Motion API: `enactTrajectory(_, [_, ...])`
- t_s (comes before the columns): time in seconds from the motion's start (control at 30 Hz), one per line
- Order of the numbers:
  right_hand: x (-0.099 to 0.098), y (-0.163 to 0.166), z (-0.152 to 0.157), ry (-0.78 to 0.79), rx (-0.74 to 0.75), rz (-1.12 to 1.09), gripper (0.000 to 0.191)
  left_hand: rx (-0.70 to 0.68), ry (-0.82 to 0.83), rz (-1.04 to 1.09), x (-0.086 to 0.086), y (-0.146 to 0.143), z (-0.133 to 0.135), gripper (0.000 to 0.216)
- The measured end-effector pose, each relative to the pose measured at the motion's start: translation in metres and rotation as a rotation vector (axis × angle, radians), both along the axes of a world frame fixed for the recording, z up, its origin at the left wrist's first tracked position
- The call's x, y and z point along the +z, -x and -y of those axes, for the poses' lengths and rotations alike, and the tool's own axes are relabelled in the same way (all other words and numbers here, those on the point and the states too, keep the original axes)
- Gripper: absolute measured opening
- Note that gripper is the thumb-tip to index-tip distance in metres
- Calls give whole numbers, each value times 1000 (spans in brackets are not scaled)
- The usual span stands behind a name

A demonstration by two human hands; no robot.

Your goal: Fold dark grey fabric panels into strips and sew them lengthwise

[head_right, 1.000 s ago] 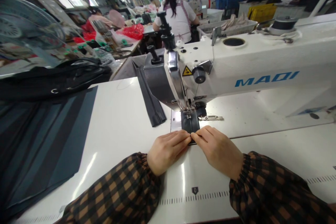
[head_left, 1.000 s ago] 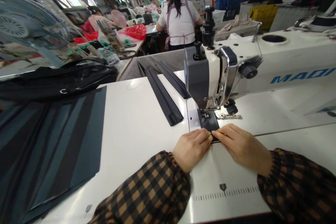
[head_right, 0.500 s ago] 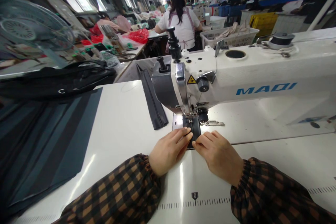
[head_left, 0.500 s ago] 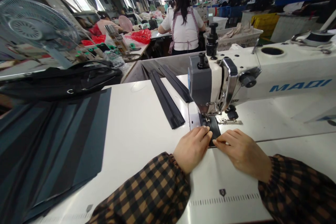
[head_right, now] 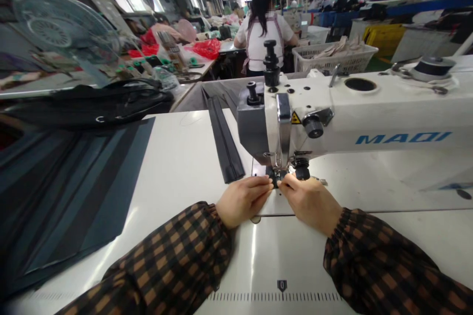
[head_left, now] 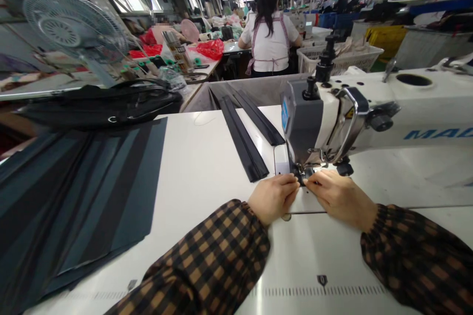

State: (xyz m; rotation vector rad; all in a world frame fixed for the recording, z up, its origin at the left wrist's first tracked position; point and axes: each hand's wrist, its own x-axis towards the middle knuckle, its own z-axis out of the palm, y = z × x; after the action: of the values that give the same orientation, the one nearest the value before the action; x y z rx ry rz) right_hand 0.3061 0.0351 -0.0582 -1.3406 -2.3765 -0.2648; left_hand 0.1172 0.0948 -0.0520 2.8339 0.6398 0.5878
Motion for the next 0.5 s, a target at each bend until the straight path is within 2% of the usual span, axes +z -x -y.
enactTrajectory(0.27, [-5,-4,1,-32,-10,-30,23,97,-30,-113,-3,-5,1,27])
enactTrajectory(0.5, [-10,-13,4,-69,-43,-199,23,65,55,-42,-1,-4,-9,26])
